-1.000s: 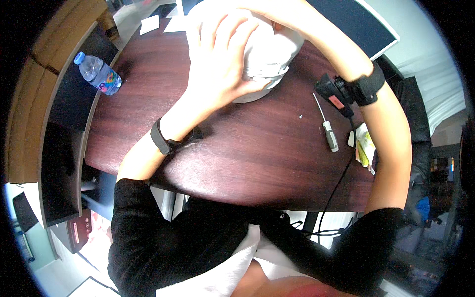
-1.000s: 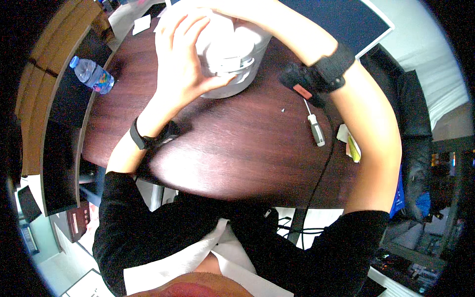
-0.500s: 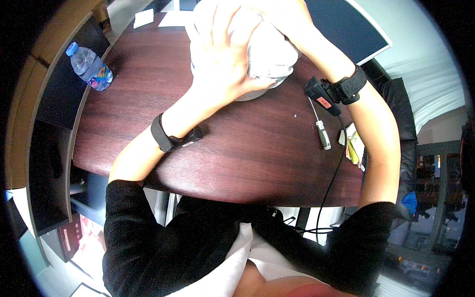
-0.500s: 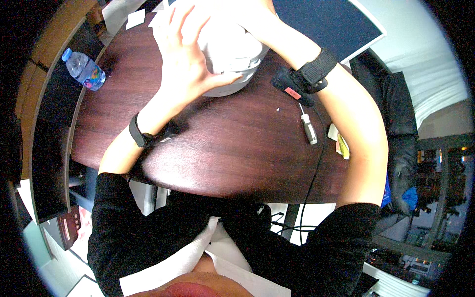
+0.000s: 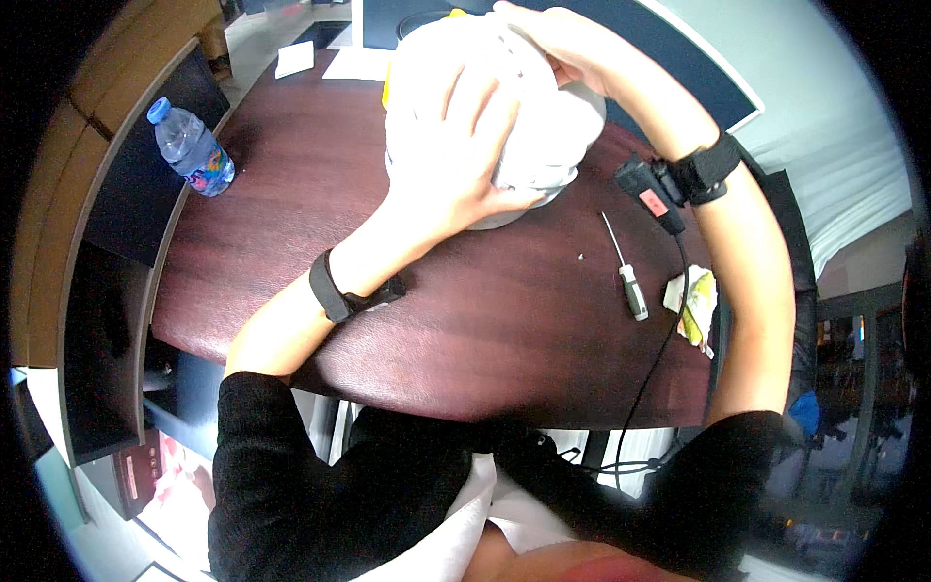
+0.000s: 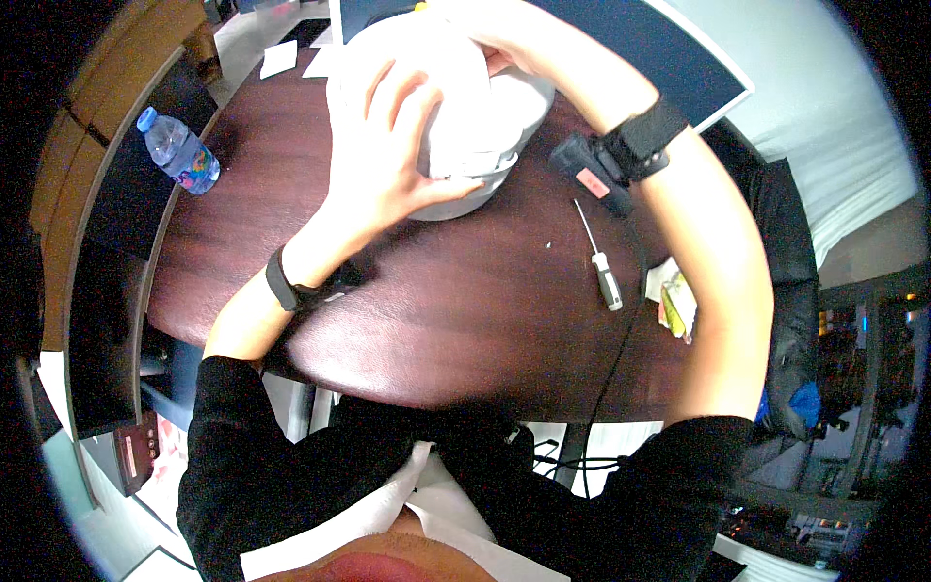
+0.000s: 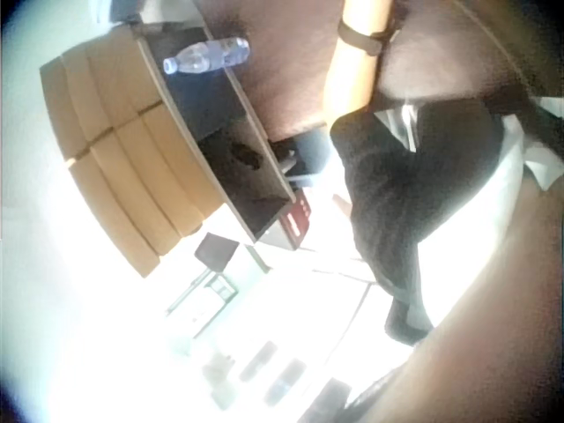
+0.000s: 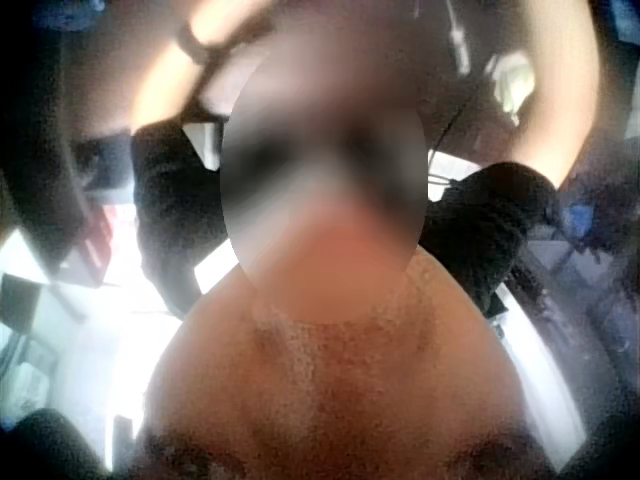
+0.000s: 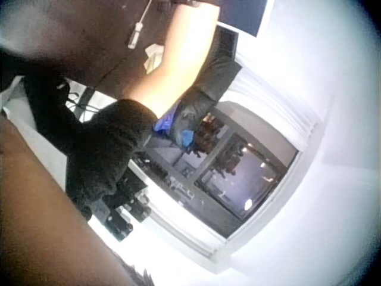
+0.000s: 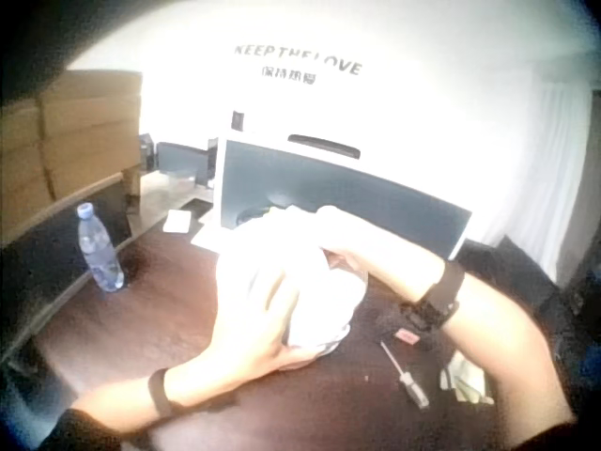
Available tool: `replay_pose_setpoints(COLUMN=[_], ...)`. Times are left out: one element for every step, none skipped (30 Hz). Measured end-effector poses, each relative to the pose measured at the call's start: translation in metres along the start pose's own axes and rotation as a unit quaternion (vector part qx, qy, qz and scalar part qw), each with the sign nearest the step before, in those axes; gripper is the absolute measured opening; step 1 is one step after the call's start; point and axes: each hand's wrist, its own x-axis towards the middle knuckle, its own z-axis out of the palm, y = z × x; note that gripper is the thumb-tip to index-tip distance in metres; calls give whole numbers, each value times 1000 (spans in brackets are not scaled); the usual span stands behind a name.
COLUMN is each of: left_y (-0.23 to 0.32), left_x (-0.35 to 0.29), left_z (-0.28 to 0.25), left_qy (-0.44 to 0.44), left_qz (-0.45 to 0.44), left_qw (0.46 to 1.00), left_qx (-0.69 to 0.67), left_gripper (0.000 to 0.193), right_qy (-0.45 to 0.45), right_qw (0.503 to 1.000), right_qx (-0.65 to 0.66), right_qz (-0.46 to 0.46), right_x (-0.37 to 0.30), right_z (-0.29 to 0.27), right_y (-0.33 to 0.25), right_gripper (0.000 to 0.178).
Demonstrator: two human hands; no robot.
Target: The person assembles a white rice cooker by attaching the lid, inserting the inner pot, and securing the outer casing. They use a screwdriver to tighten screws on the lid and casing, ensuring all parts are properly aligned and fastened.
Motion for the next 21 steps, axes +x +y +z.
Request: replay_pose_setpoints(left_y=[-1,-1,-2,-3,-4,-4,-5,-5,-4,-4,-4,-4,-4,-5,-5,-5,-4,-3,-3,-3,-2], left_x=[1,1,2,2,3,2,2,2,2,2,2,1,1,2,2,3,3,2,1,1,1], left_z=[-1,-1,-1,-1,-1,-1,-1,0,1,2,2,3,3,3,3,2,1,-1,-3,-6,-6], left_qy=[1,1,5,7,17,19,23,21,29,32,35,32,28,22,23,20,5,13,12,13,26], left_qz=[1,4,6,8,15,14,14,13,12,10,7,5,4,3,6,7,4,10,12,14,0], left_qw=[1000,1000,1000,1000,999,999,999,999,999,999,999,999,999,999,999,999,1000,999,999,999,998], left_qx=[-5,-13,-20,-29,-23,-22,-22,-25,-31,-36,-41,-39,-37,-36,-29,-25,-19,-32,-41,-49,-54], left_gripper=[97,97,97,97,96,95,95,94,94,93,93,93,93,93,92,91,90,94,98,103,91], right_qy=[-40,-79,-119,-154,-185,-212,-234,-250,-261,-266,-264,-253,-224,-193,-163,-133,-102,-103,-104,-101,-68], right_qw=[999,994,985,975,962,950,938,928,920,916,914,917,930,942,952,960,967,964,950,926,957], right_qx=[-29,-63,-101,-135,-166,-191,-215,-231,-243,-250,-253,-251,-234,-216,-196,-176,-156,-225,-294,-361,-278], right_qz=[23,47,69,89,108,126,140,152,161,169,175,179,175,172,171,171,172,102,28,-48,-37], right_x=[8,17,26,35,43,48,53,54,54,53,51,44,39,33,25,16,9,4,-1,-4,-16], right_z=[-6,-10,-14,-17,-19,-21,-22,-24,-26,-28,-30,-30,-31,-33,-33,-33,-31,-28,-25,-24,-22], right_y=[-1,-3,-7,-11,-16,-21,-27,-33,-38,-44,-50,-54,-59,-62,-64,-64,-64,-63,-63,-61,-58], right_gripper=[17,15,14,12,11,10,8,7,5,4,3,3,6,8,11,13,16,17,18,20,14])
